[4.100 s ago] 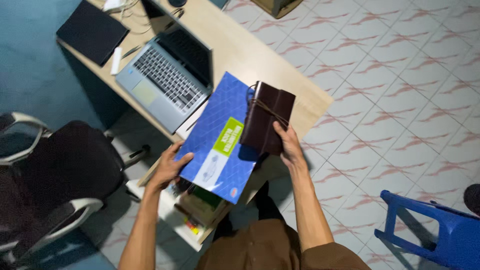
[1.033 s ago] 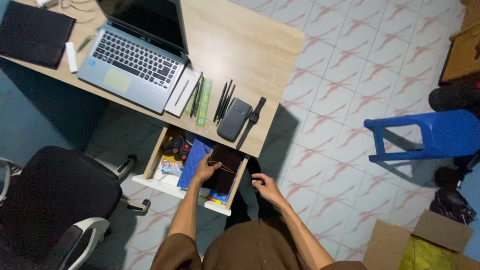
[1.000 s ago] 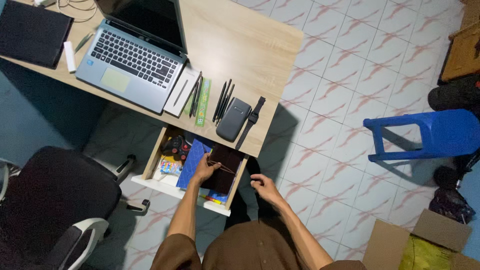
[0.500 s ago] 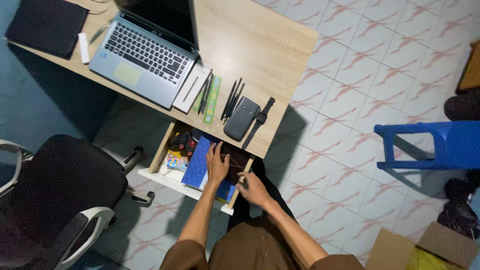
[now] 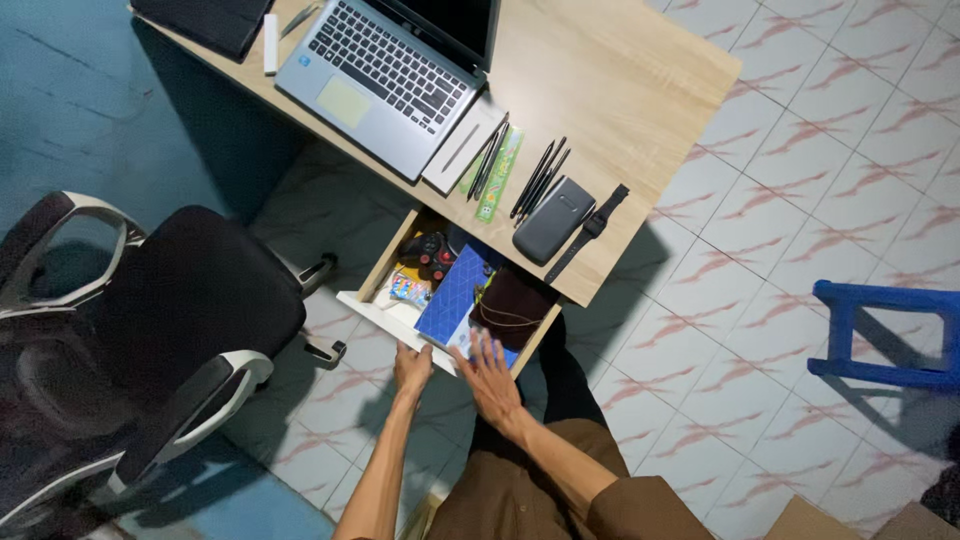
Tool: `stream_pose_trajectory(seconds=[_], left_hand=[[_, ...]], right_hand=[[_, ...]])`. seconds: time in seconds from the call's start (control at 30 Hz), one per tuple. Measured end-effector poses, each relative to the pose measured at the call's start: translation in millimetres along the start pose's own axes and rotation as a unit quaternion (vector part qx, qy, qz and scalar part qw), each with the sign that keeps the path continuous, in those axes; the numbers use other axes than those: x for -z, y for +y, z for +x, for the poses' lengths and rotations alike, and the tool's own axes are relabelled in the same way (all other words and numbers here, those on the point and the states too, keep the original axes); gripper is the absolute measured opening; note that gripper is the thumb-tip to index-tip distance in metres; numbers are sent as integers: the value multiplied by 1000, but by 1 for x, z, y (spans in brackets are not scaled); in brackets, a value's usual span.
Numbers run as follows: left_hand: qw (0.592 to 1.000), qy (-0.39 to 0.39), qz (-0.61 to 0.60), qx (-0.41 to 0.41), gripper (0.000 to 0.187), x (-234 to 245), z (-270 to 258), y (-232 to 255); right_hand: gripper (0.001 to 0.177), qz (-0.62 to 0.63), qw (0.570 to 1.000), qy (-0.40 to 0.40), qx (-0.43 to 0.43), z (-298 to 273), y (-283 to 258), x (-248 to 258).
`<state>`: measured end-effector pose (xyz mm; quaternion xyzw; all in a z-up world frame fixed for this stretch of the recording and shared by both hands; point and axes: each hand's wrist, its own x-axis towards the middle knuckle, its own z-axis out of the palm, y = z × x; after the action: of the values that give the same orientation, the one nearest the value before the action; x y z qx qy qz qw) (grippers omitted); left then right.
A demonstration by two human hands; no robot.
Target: The person clears a desk by placing a laptop, notebook, stationery, and electronics into a drawer. They then spray a cloth with cleaner and wipe the desk surface.
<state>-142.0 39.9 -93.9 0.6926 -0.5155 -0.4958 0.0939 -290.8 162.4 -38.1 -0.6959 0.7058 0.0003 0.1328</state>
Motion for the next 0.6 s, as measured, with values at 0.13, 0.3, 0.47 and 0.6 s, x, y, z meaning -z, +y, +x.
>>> stream_pose_trajectory(seconds=[0.13, 0.3, 0.47, 0.6], left_hand=[[998, -21, -54, -11, 64, -3, 5, 10], [987, -88, -124, -52, 76, -29, 16, 42], [990, -62, -27, -121, 83, -63, 26, 86], [987, -60, 12, -146, 82, -85, 34, 115]], right_hand=[[87, 56, 979, 194, 1, 4, 15, -3], [87, 4, 995, 66, -75, 14, 46, 14], [79, 20, 978, 170, -119, 28, 86, 27], [79, 46, 973, 177, -140, 37, 115, 33]])
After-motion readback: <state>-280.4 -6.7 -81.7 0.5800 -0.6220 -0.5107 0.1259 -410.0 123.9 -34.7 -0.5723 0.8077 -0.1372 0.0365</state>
